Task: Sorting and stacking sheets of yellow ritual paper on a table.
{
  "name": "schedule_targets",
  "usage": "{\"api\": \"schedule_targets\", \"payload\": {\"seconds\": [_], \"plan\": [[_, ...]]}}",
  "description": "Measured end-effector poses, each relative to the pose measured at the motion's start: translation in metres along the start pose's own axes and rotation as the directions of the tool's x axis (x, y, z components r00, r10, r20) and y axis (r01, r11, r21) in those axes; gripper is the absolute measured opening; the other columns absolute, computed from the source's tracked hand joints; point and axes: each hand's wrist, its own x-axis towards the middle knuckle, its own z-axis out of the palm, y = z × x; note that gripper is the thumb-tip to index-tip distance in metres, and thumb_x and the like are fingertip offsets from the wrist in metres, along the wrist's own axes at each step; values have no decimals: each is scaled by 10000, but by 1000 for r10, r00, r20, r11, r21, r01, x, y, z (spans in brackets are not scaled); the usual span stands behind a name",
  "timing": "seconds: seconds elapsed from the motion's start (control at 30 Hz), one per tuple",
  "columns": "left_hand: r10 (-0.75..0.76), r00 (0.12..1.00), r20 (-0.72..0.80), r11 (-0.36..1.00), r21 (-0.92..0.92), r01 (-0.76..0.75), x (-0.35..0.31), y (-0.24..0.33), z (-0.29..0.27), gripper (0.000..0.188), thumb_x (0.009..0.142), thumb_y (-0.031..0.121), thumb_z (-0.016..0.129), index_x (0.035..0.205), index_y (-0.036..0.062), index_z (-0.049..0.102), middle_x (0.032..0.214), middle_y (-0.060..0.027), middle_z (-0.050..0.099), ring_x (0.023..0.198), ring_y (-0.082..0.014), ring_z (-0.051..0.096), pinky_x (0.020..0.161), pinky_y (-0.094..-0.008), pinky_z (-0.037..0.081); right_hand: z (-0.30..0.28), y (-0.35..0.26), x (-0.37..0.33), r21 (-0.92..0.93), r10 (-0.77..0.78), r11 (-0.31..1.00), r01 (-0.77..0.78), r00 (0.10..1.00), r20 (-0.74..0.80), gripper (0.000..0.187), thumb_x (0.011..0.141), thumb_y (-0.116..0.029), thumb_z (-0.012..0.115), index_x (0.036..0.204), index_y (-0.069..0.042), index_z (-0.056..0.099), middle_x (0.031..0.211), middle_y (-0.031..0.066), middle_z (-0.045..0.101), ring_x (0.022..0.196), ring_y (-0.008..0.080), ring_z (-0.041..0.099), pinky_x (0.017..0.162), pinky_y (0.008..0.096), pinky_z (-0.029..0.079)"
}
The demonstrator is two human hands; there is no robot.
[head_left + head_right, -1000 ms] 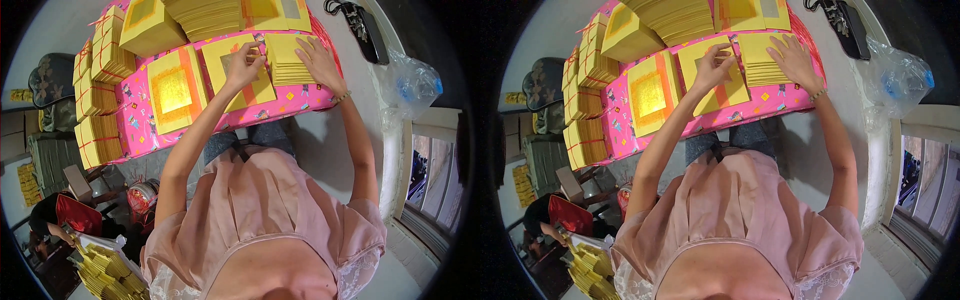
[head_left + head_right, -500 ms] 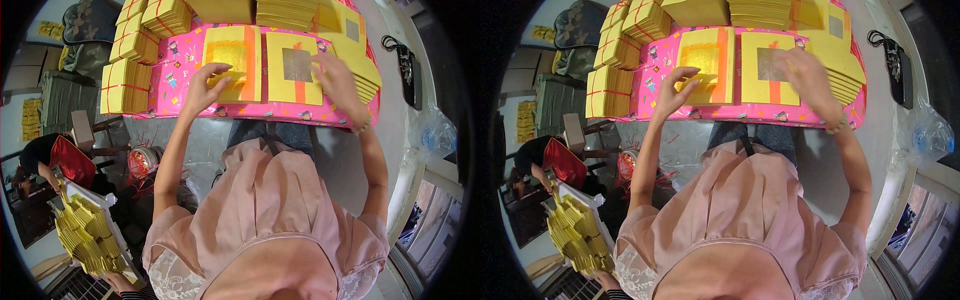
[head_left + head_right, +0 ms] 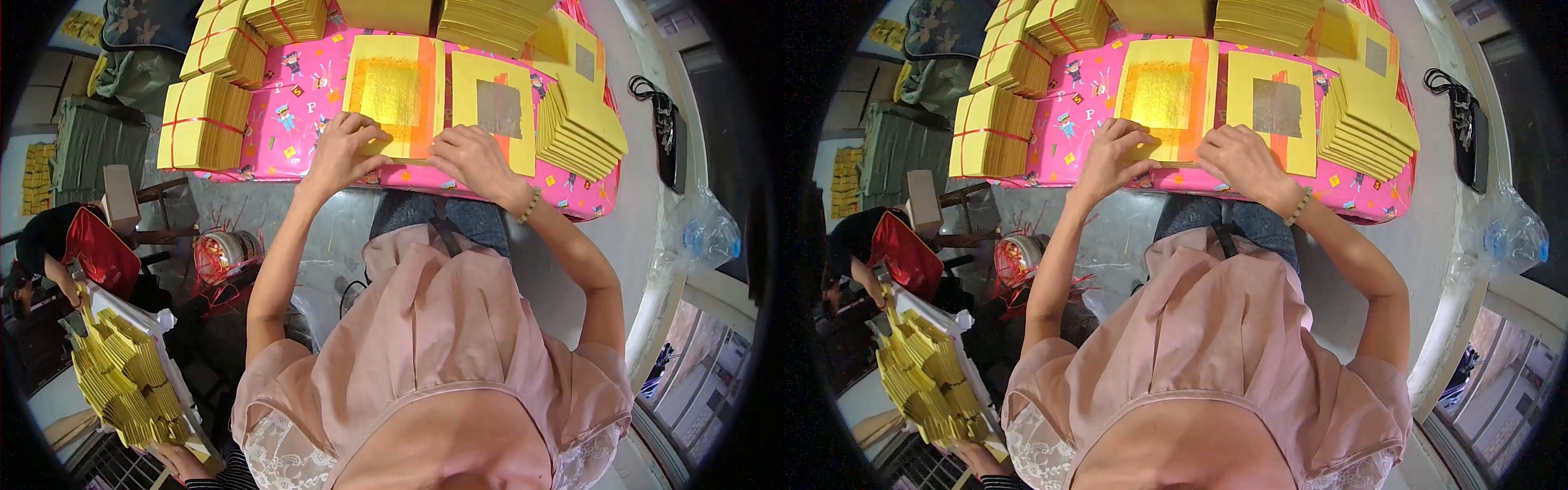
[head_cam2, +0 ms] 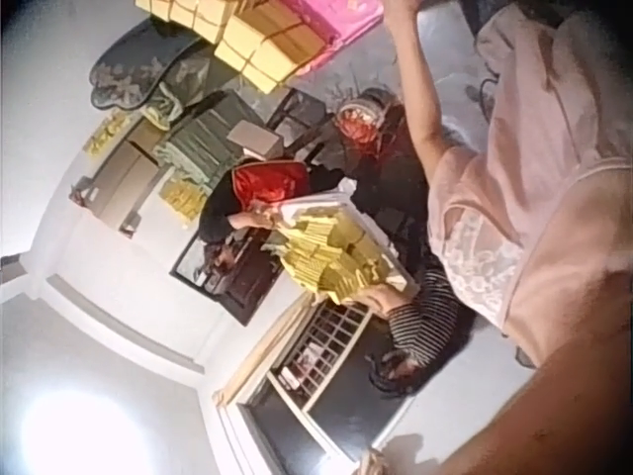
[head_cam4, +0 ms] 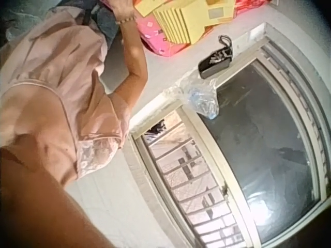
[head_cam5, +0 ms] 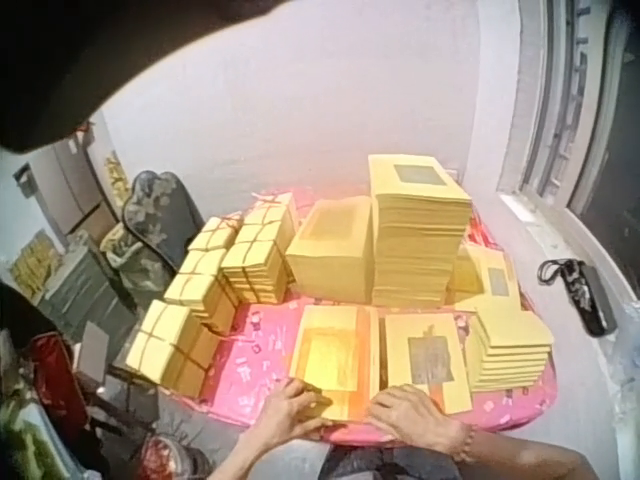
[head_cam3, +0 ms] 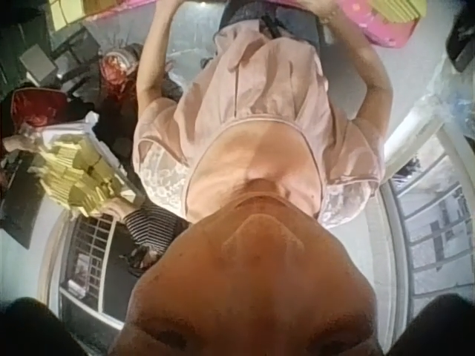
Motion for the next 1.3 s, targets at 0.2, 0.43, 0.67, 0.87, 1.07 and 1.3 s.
{"api": "schedule_targets", "payload": {"seconds": [0.2,0.43,0.67,0.87,1.07,1.3], "plan": [[5,1000,-2,999,-54,-5,-1,-3,0,307,744,292,813,1001,137,753,1033,-61,628,1041,-276,555,907,-409,471,-5,6,6,224,76,972,-75,997,3,162,846,-172,699,828,-12,673,836,105,626,842,293,599,759,411,496],[-41,999,21,992,-117,44,2,-1,-4,288,748,302,814,974,128,773,1003,-67,641,1025,-275,560,910,-401,468,-8,15,13,419,179,884,-206,978,102,197,879,-172,672,816,15,662,802,123,613,812,300,599,718,415,490],[-51,998,42,991,-120,56,8,-1,-7,283,758,316,809,964,125,778,989,-68,643,1007,-269,560,902,-398,464,-7,23,16,504,228,814,-289,957,180,217,890,-199,680,812,3,666,789,119,608,757,287,602,684,394,479],[-61,997,52,989,-130,68,7,-2,-7,271,781,317,795,967,121,778,984,-69,642,1000,-267,559,898,-398,459,-10,24,17,489,245,802,-345,935,258,180,918,-172,667,864,-3,695,809,95,637,785,230,608,725,354,483],[-55,998,40,990,-127,59,8,-1,-6,283,783,317,794,973,109,775,972,-69,640,988,-265,561,898,-399,460,-10,25,17,505,264,781,-367,927,265,183,912,-174,677,865,2,694,816,95,642,789,230,612,742,350,489],[43,999,3,999,-5,-43,14,4,-10,209,828,276,746,908,83,747,892,-76,669,876,-271,605,772,-392,503,-12,21,15,475,194,846,-241,970,147,171,885,-183,698,934,-20,677,835,101,635,817,260,624,759,370,491]]}}
